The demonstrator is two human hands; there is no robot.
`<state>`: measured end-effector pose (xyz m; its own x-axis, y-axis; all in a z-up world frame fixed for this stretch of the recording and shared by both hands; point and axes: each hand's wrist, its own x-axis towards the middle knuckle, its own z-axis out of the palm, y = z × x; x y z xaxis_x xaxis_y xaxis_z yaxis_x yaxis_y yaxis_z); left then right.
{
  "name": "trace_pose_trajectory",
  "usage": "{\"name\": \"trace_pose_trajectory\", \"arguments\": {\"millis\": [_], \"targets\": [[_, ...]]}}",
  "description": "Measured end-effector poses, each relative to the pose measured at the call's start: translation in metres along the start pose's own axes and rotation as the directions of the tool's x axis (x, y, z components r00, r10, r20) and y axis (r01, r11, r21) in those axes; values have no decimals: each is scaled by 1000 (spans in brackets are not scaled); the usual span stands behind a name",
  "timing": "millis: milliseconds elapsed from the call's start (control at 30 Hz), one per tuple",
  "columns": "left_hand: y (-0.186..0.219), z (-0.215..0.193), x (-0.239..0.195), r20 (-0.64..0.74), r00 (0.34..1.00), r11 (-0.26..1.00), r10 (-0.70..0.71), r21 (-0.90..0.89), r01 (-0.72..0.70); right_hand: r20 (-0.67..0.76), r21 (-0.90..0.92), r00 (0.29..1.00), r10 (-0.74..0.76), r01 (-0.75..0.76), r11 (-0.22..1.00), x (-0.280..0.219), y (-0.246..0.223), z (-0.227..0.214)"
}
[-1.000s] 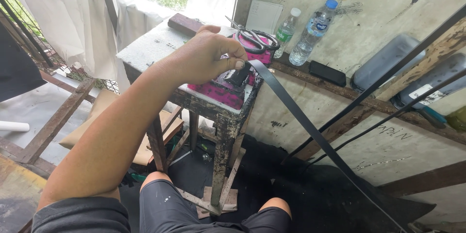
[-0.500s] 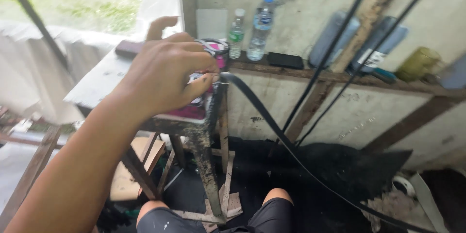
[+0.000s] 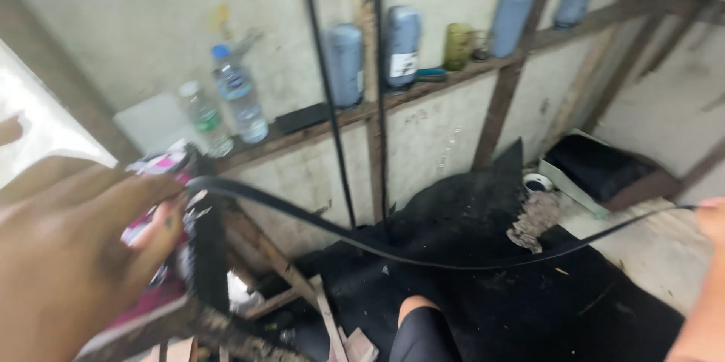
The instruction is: Feeding a leather strip through an edge painting machine and then hanging it on a wire to dry using clothespins.
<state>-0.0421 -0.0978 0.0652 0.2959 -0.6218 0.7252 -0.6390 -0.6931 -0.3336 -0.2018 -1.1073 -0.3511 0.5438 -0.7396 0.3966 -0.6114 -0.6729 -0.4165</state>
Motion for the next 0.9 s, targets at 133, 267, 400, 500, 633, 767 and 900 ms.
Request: {"name": "trace_pose_trajectory", "arguments": {"millis": [133, 267, 400, 500, 633, 767, 900], "targets": [[-5, 29, 14, -95, 991, 983, 90, -150, -104, 184, -526, 902, 390, -245, 814, -66, -93, -17], [2, 55, 43, -135, 982, 969, 133, -192, -157, 247, -542, 816, 522, -330, 773, -99, -127, -4], [11, 76, 84, -142, 960, 962, 240, -95, -254, 335, -524, 771, 542, -325, 787, -124, -151, 2], [35, 69, 129, -116, 957, 964, 267, 24, -266, 385, -544, 740, 551, -300, 783, -134, -154, 6], [60, 59, 190, -84, 942, 924, 324, 243, -296, 445, -566, 690, 571, -277, 776, -139, -166, -8], [88, 46, 263, -87, 898, 881, 432, 251, -400, 482, -583, 646, 592, -268, 767, -127, -180, -48], [127, 48, 338, -148, 847, 857, 510, 171, -486, 468, -543, 681, 564, -282, 791, -96, -174, -87]]}}
